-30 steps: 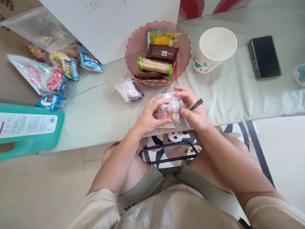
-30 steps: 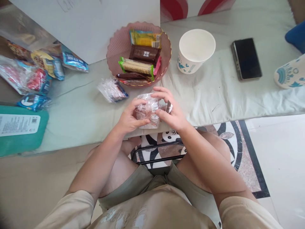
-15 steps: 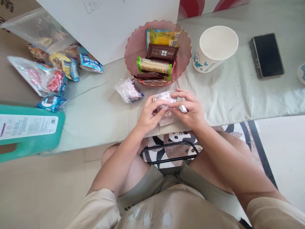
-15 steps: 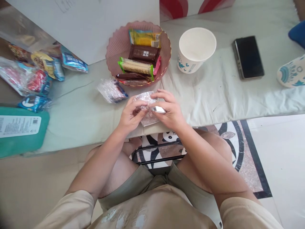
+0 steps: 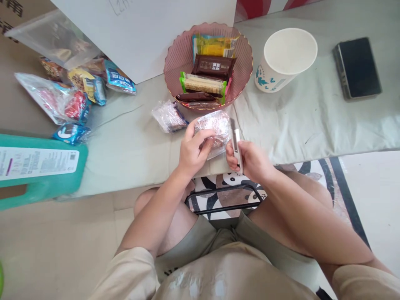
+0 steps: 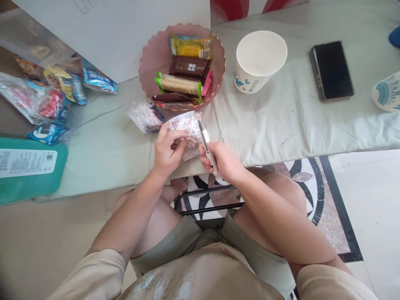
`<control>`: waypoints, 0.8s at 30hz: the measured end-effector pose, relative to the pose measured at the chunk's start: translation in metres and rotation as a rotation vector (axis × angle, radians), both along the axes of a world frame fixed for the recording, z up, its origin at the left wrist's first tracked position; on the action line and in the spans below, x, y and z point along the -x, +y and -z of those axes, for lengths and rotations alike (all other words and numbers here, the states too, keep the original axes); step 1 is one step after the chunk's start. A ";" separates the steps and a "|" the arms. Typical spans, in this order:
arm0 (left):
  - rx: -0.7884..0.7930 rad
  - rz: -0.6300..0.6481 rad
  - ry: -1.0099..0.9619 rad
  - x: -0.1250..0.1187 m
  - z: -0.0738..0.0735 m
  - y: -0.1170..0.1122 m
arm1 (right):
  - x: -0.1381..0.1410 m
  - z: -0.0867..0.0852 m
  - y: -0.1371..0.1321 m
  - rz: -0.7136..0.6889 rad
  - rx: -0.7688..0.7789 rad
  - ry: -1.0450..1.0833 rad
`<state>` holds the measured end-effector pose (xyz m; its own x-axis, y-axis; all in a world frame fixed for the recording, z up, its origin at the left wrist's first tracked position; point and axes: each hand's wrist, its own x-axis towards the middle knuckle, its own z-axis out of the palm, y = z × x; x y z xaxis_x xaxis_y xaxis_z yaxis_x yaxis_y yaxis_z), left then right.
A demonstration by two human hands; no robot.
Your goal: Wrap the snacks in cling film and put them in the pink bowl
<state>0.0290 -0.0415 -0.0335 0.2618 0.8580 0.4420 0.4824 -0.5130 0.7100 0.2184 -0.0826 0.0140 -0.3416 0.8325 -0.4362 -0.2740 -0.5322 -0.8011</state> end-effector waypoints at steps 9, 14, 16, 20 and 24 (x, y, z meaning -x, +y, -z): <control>-0.099 0.022 0.040 -0.002 -0.001 -0.004 | 0.007 -0.003 -0.002 0.024 0.013 -0.123; -0.129 -0.099 -0.032 0.002 -0.010 -0.009 | 0.007 -0.005 -0.005 -0.060 0.045 -0.164; -0.122 -0.174 -0.075 0.004 -0.016 -0.011 | 0.007 -0.005 -0.008 -0.112 0.025 -0.196; -0.092 -0.285 -0.204 0.007 -0.025 -0.011 | 0.005 -0.001 -0.013 -0.203 -0.047 -0.271; -0.092 -0.427 -0.258 0.016 -0.027 -0.007 | -0.002 0.000 -0.017 -0.305 -0.151 -0.417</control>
